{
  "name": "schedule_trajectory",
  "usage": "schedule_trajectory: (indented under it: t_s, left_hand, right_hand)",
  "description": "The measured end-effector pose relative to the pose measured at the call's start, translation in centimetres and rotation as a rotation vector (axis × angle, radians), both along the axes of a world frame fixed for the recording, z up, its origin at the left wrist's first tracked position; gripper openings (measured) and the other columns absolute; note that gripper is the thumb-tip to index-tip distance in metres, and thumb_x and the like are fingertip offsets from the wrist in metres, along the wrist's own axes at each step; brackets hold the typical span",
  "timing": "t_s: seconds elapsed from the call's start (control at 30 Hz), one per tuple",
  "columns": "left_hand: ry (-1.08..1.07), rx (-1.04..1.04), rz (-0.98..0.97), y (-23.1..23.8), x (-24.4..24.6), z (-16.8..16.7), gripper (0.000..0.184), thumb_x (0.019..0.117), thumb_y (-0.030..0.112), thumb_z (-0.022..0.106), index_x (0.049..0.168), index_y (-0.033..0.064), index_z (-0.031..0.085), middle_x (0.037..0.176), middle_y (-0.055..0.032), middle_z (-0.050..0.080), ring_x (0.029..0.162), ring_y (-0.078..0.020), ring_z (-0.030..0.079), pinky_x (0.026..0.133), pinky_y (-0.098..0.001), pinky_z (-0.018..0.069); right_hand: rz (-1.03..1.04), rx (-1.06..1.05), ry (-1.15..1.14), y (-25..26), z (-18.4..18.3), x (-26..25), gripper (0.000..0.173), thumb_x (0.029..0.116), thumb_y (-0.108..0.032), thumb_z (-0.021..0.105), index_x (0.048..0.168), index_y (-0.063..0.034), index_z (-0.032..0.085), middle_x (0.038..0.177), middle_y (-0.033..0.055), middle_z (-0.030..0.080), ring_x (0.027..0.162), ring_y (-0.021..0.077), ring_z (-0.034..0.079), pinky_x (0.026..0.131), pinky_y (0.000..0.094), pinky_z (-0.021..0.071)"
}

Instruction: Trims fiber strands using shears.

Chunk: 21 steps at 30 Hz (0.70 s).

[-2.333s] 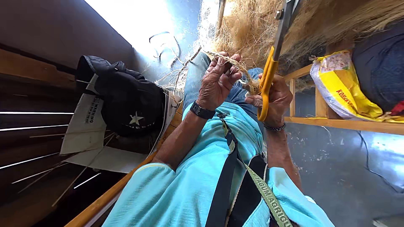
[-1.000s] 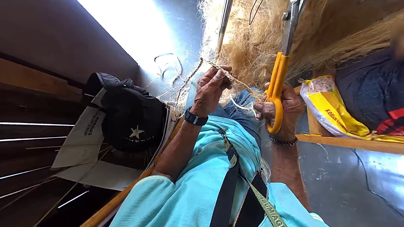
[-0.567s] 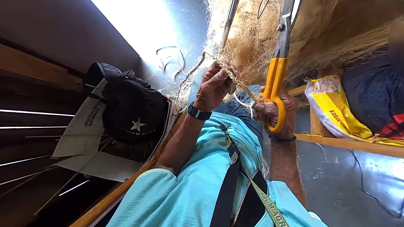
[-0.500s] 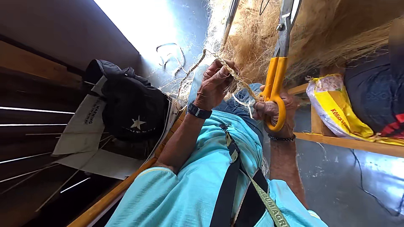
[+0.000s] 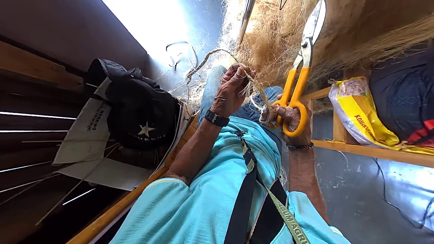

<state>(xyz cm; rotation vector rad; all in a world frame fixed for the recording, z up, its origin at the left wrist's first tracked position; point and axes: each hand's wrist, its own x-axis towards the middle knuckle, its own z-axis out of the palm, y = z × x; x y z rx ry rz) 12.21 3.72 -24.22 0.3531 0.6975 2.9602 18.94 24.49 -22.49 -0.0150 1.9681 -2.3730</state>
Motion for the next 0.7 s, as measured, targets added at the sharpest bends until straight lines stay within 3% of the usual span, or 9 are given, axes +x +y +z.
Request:
schedule_trajectory:
  t_s: [0.07,0.17,0.3,0.37,0.47,0.57,0.63,0.7]
  left_hand:
    - [-0.053,-0.026,0.019,0.0,0.0,-0.4,0.008,0.1011,0.020,0.060,0.100,0.0165,0.067,0.093,-0.0024,0.070,0.081,-0.0098,0.067,0.071,-0.0245,0.0575]
    - [-0.115,-0.078,0.073,-0.4,-0.5,-0.6,0.010,0.1023,0.019,0.055,0.100,0.0151,0.064,0.092,-0.0036,0.069,0.081,-0.0112,0.067,0.070,-0.0245,0.0569]
    - [-0.128,-0.080,0.119,-1.4,-1.0,0.4,0.017,0.1052,0.016,0.049,0.101,0.0115,0.065,0.094,-0.0084,0.072,0.086,-0.0174,0.072,0.073,-0.0289,0.0610]
    - [-0.113,-0.086,0.113,-1.8,-1.2,0.8,0.019,0.1065,0.015,0.046,0.101,0.0121,0.064,0.095,-0.0081,0.073,0.087,-0.0189,0.073,0.072,-0.0308,0.0623]
    - [-0.180,-0.095,0.106,-1.6,-1.2,0.7,0.019,0.1077,0.015,0.045,0.103,0.0131,0.063,0.096,-0.0071,0.073,0.089,-0.0194,0.074,0.075,-0.0332,0.0637]
    - [-0.228,-0.166,0.066,-0.9,-0.8,-0.4,0.016,0.1075,0.020,0.049,0.105,0.0163,0.064,0.098,-0.0042,0.073,0.092,-0.0170,0.074,0.080,-0.0324,0.0632]
    - [-0.240,-0.133,0.027,-0.6,-0.9,-1.7,0.016,0.1068,0.016,0.048,0.102,0.0153,0.064,0.097,-0.0059,0.075,0.091,-0.0196,0.074,0.081,-0.0360,0.0631]
    - [-0.242,-0.061,-0.003,-0.3,-0.8,-2.9,0.017,0.1062,0.013,0.048,0.102,0.0118,0.065,0.097,-0.0094,0.075,0.091,-0.0232,0.075,0.079,-0.0378,0.0639]
  right_hand:
    - [-0.065,0.057,-0.010,0.5,-0.4,0.0,0.041,0.0867,-0.008,0.072,0.125,-0.0011,0.060,0.092,0.0128,0.074,0.077,0.0234,0.074,0.068,0.0395,0.0640]
    - [-0.156,0.083,-0.005,1.1,-0.3,0.4,0.040,0.0852,-0.001,0.069,0.123,0.0038,0.056,0.087,0.0182,0.075,0.075,0.0316,0.076,0.070,0.0459,0.0663]
    - [-0.160,0.142,0.249,2.5,-0.7,1.7,0.049,0.0815,-0.002,0.076,0.123,0.0068,0.052,0.090,0.0151,0.075,0.079,0.0319,0.076,0.074,0.0490,0.0669]
    - [-0.053,0.000,0.301,3.0,0.0,2.3,0.055,0.0833,-0.014,0.083,0.128,-0.0028,0.054,0.089,0.0089,0.075,0.072,0.0231,0.074,0.067,0.0398,0.0655]
    - [0.258,-0.376,0.256,1.6,2.8,2.5,0.048,0.0925,-0.021,0.074,0.138,-0.0149,0.060,0.089,0.0072,0.075,0.064,0.0125,0.069,0.059,0.0265,0.0599]
    - [0.480,-0.555,0.232,-1.6,6.7,2.5,0.048,0.0965,-0.018,0.069,0.143,-0.0153,0.056,0.094,0.0100,0.075,0.068,0.0133,0.071,0.061,0.0252,0.0610]
    - [0.569,-0.605,0.187,-3.6,10.0,3.2,0.053,0.0945,-0.016,0.071,0.144,-0.0159,0.054,0.093,0.0095,0.075,0.072,0.0141,0.073,0.062,0.0248,0.0625]
    - [0.603,-0.683,0.142,-6.0,13.6,4.6,0.053,0.0928,-0.015,0.073,0.141,-0.0091,0.054,0.089,0.0100,0.075,0.071,0.0149,0.074,0.060,0.0259,0.0633]
